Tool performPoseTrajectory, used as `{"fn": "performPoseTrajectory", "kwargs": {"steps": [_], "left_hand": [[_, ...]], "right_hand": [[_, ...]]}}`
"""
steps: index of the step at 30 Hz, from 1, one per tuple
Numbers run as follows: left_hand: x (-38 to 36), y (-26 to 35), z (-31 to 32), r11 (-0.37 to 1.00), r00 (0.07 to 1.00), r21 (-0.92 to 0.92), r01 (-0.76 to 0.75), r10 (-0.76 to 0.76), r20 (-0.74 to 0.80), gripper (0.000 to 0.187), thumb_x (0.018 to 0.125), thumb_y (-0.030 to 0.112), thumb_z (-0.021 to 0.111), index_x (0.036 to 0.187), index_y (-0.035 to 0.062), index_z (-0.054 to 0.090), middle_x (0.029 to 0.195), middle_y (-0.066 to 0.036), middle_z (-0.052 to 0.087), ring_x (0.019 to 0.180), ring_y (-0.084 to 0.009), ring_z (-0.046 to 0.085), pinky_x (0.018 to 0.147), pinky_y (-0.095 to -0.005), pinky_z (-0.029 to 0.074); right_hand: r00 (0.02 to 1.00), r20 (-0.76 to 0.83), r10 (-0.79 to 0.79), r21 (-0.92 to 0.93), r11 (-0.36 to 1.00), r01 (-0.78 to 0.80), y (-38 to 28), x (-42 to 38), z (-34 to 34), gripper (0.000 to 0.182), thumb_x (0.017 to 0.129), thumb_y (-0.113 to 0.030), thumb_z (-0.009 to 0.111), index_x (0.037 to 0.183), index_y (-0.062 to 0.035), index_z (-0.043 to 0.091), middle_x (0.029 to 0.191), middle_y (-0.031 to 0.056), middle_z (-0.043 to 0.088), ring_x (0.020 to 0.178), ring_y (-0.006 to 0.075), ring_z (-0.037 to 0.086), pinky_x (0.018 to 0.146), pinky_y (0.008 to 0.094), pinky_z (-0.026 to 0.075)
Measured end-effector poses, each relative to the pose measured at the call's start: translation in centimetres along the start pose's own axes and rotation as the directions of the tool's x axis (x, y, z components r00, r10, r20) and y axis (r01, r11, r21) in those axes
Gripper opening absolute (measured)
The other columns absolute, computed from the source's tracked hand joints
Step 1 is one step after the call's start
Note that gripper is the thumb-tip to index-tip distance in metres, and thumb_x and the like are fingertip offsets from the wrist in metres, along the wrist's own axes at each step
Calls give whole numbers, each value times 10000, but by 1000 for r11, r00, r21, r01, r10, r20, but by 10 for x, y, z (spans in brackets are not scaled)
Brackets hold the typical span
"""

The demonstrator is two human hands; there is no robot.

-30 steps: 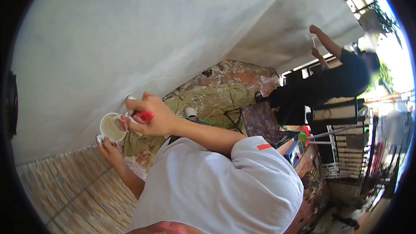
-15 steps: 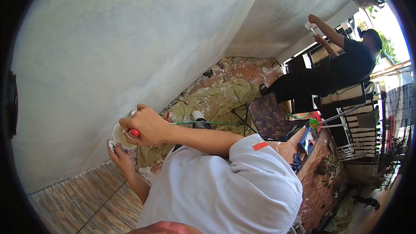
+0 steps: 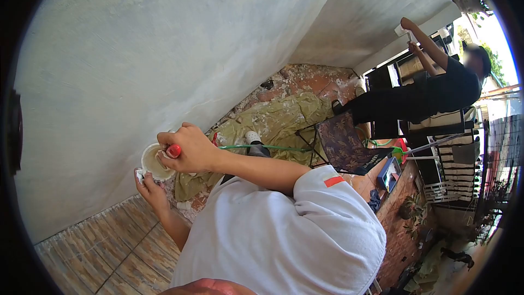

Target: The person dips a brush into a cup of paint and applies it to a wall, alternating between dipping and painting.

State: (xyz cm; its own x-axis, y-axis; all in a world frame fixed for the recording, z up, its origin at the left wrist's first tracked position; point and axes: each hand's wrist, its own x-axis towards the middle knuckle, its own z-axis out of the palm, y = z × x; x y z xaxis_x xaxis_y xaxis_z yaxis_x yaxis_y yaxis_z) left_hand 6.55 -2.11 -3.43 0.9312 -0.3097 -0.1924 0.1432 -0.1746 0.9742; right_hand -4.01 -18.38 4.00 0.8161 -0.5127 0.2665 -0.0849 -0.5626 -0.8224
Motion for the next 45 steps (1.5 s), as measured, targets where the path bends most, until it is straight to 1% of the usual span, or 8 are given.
{"fn": "performPoseTrajectory", "kwargs": {"steps": [5,12,19,21,23,24,38,45], "left_hand": [[-1,5,2,1000,998,-23,-20,21,63,52,897,110,449,908,59,445,722,24,488,571,-28,389,425,-178,283],[-7,13,9,999,999,-42,-1,3,48,50,894,104,445,857,73,429,692,32,466,554,-18,374,417,-177,274],[-7,8,3,998,994,-62,-2,9,112,55,895,110,442,852,77,431,689,37,460,552,-16,365,419,-170,263],[-3,-1,-3,1000,989,-9,27,-26,146,449,880,178,511,1303,57,418,891,-3,542,614,-51,422,467,-187,336],[-12,8,3,1000,994,-5,2,-2,108,215,887,143,475,1083,66,431,785,15,501,581,-34,394,442,-181,302],[-13,13,10,1000,997,-11,-29,30,67,45,893,107,438,863,74,443,680,33,460,548,-18,367,418,-176,268],[-21,13,14,999,991,7,-48,47,129,57,895,117,443,853,79,441,674,31,459,542,-24,369,421,-186,271],[-28,16,26,999,997,-31,25,-23,77,52,912,129,473,886,84,470,684,48,458,575,-9,390,442,-170,300]], "right_hand": [[998,-8,58,8,998,-58,2,-2,3,185,737,-240,656,706,-100,540,507,65,531,518,305,544,665,354,421],[984,-26,174,116,979,-170,-2,-2,-6,221,751,-224,633,687,-38,533,537,131,541,543,343,562,507,391,425],[963,-48,264,124,959,-256,6,-13,-3,235,761,-216,621,713,-12,513,546,137,512,513,318,509,520,370,406],[956,-22,293,153,946,-286,6,-14,-4,238,766,-215,618,713,-11,509,550,139,507,514,313,494,521,369,401],[948,-1,317,175,934,-312,6,-17,-6,240,771,-214,616,713,-9,505,555,140,503,514,309,479,522,367,396],[953,-10,303,168,940,-297,6,-17,-8,243,776,-213,613,710,-8,500,553,139,502,509,300,477,520,363,395],[943,-37,331,224,922,-315,11,-32,-14,234,795,-209,611,719,-12,509,516,110,470,462,204,433,496,333,378],[927,6,374,344,870,-353,21,-38,-20,204,856,-150,609,732,-23,509,597,-9,498,573,41,426,513,236,364]]}}
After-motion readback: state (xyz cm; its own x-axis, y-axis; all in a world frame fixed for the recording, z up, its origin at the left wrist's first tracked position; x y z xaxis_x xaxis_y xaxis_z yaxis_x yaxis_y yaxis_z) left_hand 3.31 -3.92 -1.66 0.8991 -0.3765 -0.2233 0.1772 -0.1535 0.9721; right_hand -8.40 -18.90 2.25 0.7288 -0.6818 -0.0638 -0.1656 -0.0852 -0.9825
